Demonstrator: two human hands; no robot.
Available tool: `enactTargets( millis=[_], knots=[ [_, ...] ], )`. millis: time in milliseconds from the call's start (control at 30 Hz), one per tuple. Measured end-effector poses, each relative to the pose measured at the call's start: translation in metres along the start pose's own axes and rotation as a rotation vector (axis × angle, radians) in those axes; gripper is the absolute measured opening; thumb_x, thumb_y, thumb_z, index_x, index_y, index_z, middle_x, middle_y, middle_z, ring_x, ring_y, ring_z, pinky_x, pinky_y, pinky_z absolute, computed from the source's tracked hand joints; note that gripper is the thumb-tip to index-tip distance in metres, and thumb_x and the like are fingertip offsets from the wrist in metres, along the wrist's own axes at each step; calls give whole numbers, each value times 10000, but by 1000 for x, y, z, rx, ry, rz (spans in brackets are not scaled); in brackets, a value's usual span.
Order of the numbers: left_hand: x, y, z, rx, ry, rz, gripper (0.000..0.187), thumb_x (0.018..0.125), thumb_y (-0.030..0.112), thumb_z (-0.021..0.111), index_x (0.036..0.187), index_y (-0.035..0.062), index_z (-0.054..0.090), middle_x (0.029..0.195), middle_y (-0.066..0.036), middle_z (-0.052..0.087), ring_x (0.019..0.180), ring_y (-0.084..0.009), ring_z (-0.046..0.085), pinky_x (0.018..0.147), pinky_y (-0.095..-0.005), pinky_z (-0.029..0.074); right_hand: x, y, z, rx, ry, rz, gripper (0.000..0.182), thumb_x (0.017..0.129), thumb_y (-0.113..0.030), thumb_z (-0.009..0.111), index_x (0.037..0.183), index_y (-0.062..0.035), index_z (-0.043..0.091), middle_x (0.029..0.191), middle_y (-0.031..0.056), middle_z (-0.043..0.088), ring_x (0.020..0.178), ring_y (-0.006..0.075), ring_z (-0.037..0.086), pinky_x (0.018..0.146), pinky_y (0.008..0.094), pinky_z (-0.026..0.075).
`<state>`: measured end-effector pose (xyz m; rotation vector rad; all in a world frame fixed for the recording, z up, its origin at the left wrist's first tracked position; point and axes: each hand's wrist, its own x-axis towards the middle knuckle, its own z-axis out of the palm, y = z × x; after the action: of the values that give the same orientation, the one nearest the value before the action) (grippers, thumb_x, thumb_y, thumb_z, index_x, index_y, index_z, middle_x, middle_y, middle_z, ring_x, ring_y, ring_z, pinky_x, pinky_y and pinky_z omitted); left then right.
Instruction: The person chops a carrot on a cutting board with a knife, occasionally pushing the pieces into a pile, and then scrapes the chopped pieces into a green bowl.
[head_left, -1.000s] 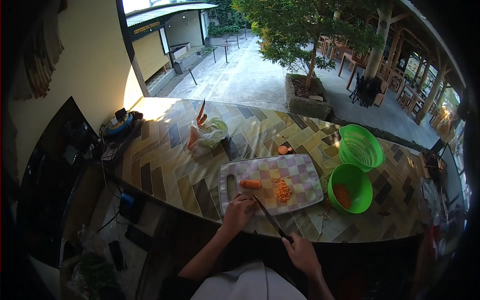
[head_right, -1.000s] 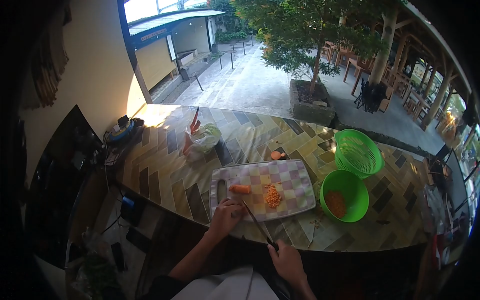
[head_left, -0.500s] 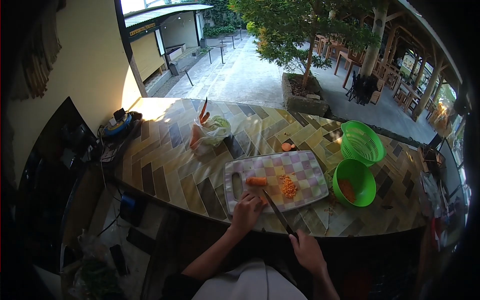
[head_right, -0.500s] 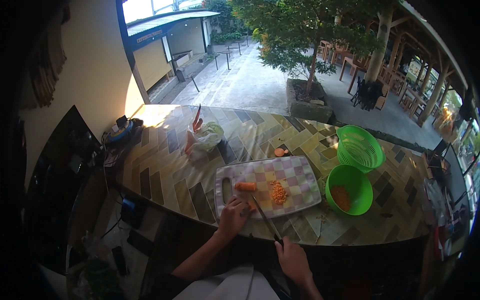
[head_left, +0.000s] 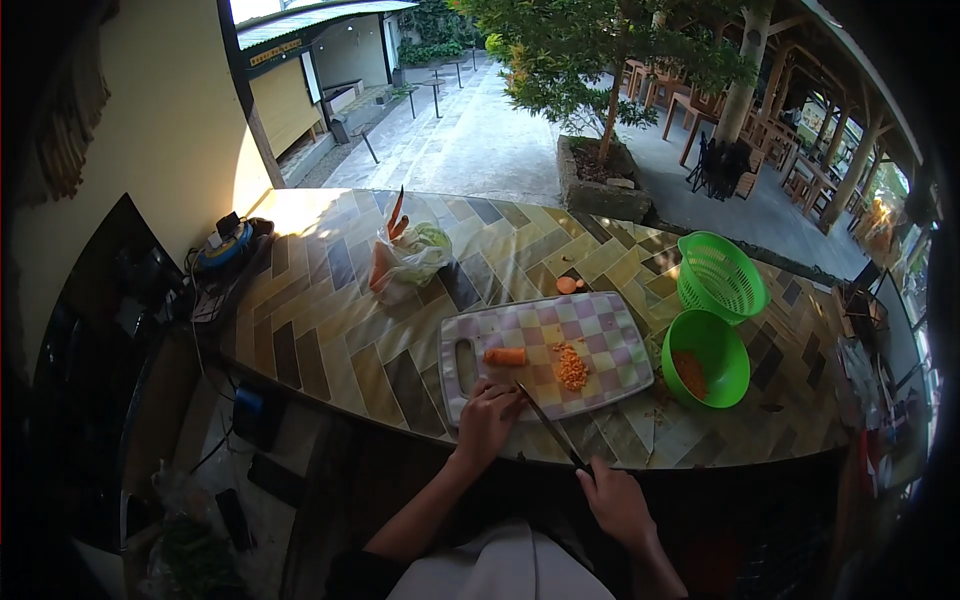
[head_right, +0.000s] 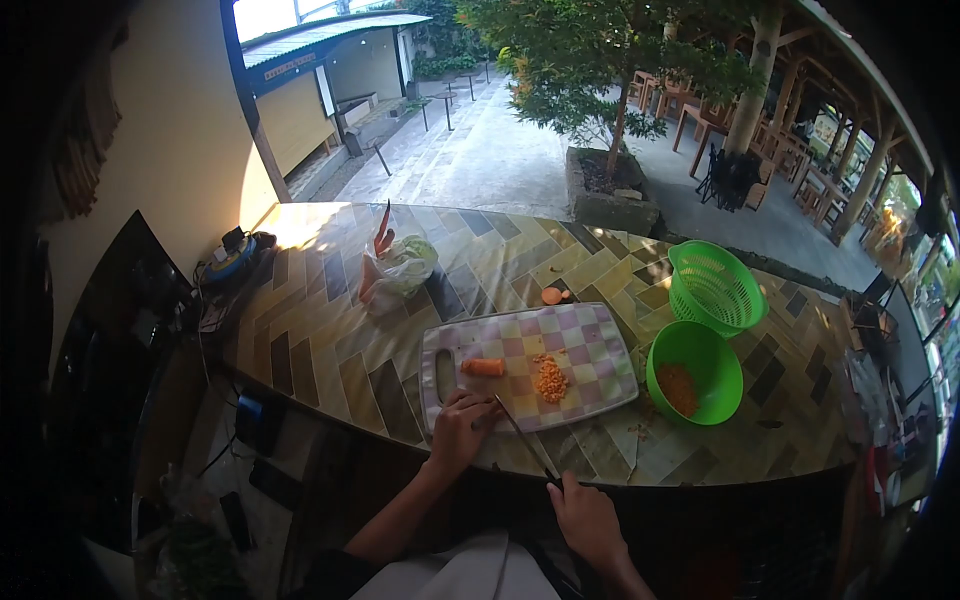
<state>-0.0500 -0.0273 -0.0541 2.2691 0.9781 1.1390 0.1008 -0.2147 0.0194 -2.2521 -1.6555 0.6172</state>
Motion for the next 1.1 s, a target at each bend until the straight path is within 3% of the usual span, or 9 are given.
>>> enactTargets(
  millis=[200, 333, 433, 833, 1100],
  knots=[
    [-1, -2, 3, 16, 17, 25, 147, 783, 84, 769, 910, 11, 753, 952, -111, 729, 895, -280, 645, 791, -377, 531, 5, -4, -3, -20, -95, 38, 325, 1027, -308, 465, 961, 9, 494, 711, 266, 630, 738, 475, 628, 655, 568, 479],
    [-1, 0, -1, -7, -19, 14, 137, 811, 82, 727, 924, 6, 742, 963, -105, 717, 953, -289, 622, 813, -388, 529, 19, -5, -8, 6, -153, 22, 334, 1025, -297, 473, 967, 31, 495, 738, 288, 629, 774, 488, 625, 674, 575, 474],
    [-2, 1, 0, 6, -22, 26, 138, 819, 69, 712, 935, 1, 740, 968, -107, 716, 963, -297, 618, 822, -394, 527, 29, -5, 7, -65, -88, -42, 315, 1027, -301, 467, 979, 10, 489, 708, 254, 641, 719, 460, 650, 623, 536, 514],
    [-3, 5, -2, 8, -22, -10, 107, 841, 60, 689, 910, 0, 745, 984, -120, 734, 945, -304, 620, 822, -384, 524, 17, -3, 11, 59, -31, -17, 315, 1026, -292, 480, 957, 15, 481, 685, 271, 599, 708, 484, 597, 638, 575, 441],
    [-2, 3, -2, -25, -1, -6, 128, 821, 44, 689, 926, 4, 752, 972, -122, 737, 927, -307, 617, 827, -390, 514, 32, -1, 10, 3, -98, -35, 294, 1024, -296, 475, 971, -7, 474, 693, 250, 637, 711, 464, 647, 635, 547, 511]
  ],
)
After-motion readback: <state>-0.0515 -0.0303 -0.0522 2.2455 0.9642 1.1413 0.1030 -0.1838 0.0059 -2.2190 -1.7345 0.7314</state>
